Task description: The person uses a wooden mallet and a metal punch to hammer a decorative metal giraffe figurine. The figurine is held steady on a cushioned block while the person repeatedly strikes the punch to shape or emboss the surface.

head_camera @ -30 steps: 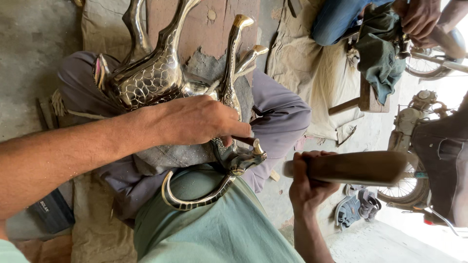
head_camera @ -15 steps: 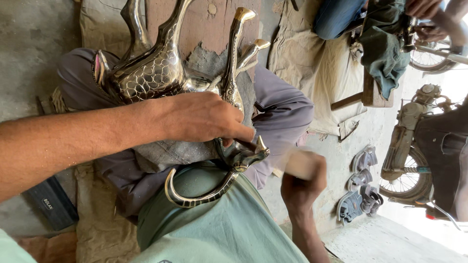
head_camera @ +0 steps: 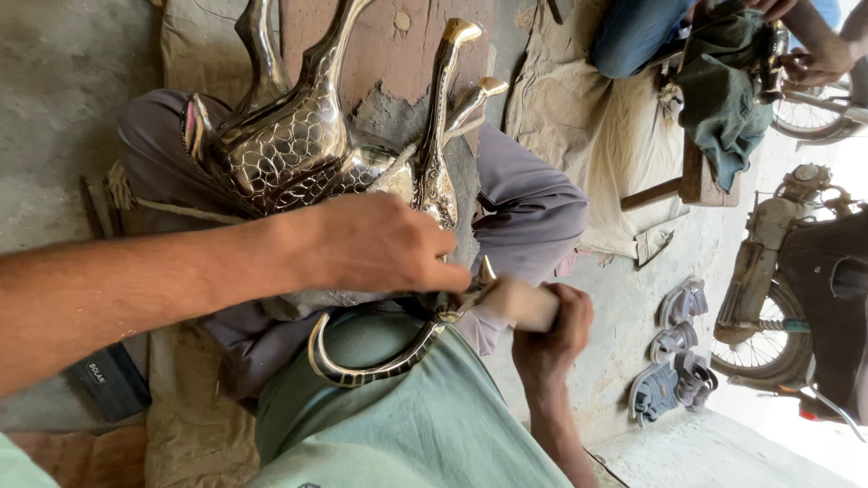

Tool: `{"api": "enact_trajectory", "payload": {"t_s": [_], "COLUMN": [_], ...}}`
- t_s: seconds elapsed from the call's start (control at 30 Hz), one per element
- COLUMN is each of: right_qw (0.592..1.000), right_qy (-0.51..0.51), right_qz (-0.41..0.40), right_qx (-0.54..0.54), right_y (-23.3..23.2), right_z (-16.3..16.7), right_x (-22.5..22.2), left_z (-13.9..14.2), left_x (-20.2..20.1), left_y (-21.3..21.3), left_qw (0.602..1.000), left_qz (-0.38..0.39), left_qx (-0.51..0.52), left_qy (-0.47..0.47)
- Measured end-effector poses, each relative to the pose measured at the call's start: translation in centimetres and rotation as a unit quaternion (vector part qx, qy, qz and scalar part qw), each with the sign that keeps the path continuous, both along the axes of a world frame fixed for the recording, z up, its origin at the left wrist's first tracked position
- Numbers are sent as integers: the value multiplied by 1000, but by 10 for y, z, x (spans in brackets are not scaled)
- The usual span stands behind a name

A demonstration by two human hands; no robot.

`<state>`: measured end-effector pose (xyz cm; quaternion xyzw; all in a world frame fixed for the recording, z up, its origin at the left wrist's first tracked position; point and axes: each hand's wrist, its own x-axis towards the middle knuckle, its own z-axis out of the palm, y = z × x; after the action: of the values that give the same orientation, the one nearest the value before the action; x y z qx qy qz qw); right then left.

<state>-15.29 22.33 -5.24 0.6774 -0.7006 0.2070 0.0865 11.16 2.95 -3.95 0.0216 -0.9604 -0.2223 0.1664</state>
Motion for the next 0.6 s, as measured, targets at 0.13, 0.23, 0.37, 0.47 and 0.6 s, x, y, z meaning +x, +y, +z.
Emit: {"api": "enact_trajectory", "payload": {"t_s": [0.13,0.23,0.37,0.47,0.6], "right_qw": [920,888,936,941,984], "right_qy": [-341,-419,-337,-318,-123], "right_qz": [-186,-182,-92,-87,17], "right_qx": [52,55,34,72,128], "right_y": [-1,-9,-29,-50,-83], "right_z": [13,21,33,52,87], "right_x": [-13,-22,-21,-14,-15], "left_z": [-7,-11,-17,-22,-26], "left_x": [10,12,11,4,1], "left_y": [-2,18,43,47,50], "left_qw": [961,906,872,884,900], "left_qz": [193,291,319,312,325], "left_qx": [126,196,256,249,213], "left_qy": [150,237,269,242,199]}}
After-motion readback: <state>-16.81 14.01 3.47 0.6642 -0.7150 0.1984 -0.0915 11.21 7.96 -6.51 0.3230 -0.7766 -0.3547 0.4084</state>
